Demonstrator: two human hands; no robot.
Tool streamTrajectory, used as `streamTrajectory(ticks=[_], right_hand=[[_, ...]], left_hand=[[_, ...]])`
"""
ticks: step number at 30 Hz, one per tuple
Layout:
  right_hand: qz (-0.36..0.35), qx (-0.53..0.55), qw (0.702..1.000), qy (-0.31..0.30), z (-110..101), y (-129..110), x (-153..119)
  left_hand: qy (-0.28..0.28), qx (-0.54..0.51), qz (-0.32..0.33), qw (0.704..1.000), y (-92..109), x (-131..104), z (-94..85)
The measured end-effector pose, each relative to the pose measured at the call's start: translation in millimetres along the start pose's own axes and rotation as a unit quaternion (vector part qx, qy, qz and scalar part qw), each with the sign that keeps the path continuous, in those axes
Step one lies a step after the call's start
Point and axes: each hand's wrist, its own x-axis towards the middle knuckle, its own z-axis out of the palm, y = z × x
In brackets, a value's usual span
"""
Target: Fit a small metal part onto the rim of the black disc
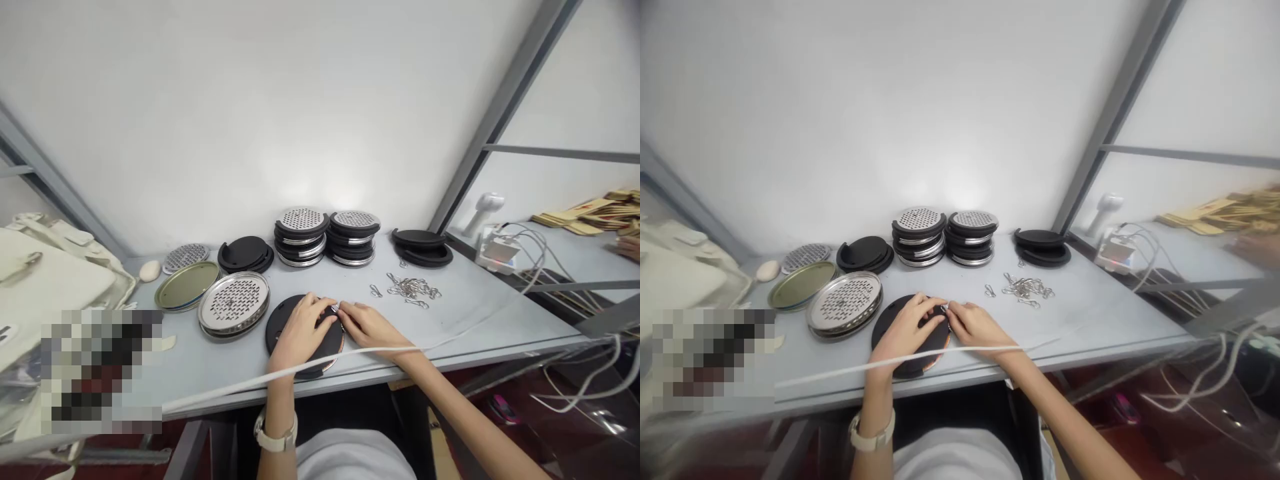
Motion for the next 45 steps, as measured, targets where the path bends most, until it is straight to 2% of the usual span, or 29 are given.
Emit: streamTrajectory(ticks=[13, 45], right_hand=[[-0.021, -0.006, 1.000, 0.001, -6.1, -7.5, -2.4], [-0.020, -0.006, 1.000, -0.001, -5.4, -5.1, -0.6]], left_hand=[[-0.002, 0.001, 0.005, 1.000, -0.4, -0.1, -0.1], [-0.007, -0.007, 0.005, 1.000, -0.2, -0.2, -1.1]])
